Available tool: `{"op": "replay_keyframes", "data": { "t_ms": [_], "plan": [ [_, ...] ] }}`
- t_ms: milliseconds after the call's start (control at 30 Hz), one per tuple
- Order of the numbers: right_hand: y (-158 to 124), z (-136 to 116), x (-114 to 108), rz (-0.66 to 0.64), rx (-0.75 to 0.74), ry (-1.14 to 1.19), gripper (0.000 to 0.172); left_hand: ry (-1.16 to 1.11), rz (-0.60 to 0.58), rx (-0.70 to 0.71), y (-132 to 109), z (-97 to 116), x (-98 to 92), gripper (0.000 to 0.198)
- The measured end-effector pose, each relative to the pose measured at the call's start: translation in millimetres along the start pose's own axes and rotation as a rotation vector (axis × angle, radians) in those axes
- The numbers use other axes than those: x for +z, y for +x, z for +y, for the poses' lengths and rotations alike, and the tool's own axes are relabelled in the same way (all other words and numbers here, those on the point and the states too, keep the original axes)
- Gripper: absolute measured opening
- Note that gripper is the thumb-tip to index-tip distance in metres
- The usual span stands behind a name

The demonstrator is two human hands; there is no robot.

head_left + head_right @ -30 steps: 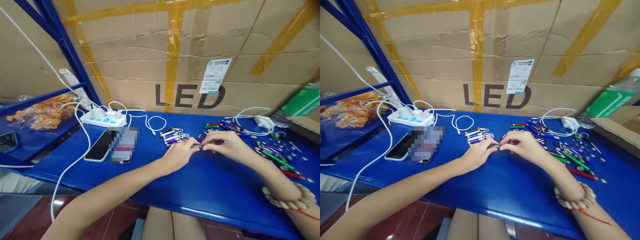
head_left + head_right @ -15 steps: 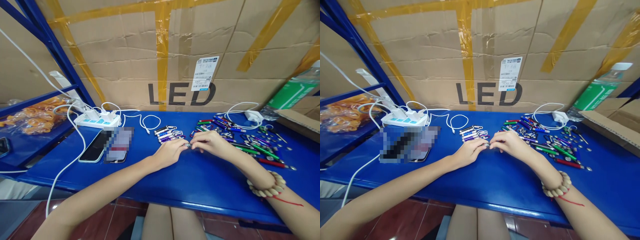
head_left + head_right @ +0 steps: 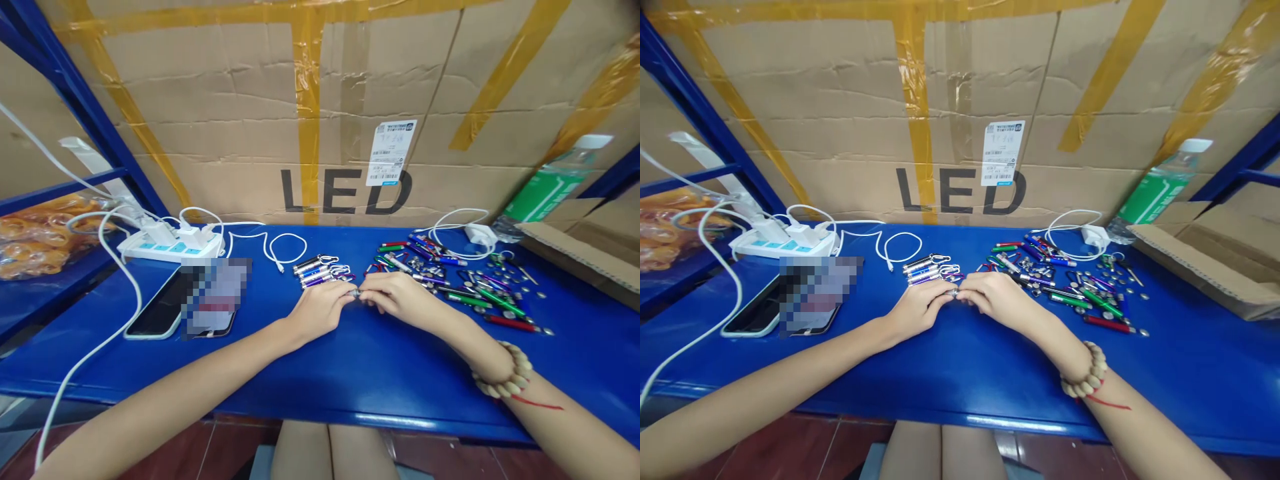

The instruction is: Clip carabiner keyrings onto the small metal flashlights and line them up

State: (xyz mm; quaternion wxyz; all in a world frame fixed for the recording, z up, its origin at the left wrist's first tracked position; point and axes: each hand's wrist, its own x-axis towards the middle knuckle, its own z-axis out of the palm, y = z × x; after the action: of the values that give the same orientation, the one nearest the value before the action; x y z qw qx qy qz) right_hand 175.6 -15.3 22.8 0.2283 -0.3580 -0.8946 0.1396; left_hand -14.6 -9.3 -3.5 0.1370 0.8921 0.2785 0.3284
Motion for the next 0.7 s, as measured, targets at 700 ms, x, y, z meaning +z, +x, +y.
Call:
{"op": "replay_keyframes", "data": {
  "t_ms": [700],
  "plan": [
    [2.6, -10.2, -7.9, 0.042, 0.242, 0.118, 0.042, 0.091, 0.094, -0.02, 8.8, 1.1, -5.0, 0.026]
  ]
}}
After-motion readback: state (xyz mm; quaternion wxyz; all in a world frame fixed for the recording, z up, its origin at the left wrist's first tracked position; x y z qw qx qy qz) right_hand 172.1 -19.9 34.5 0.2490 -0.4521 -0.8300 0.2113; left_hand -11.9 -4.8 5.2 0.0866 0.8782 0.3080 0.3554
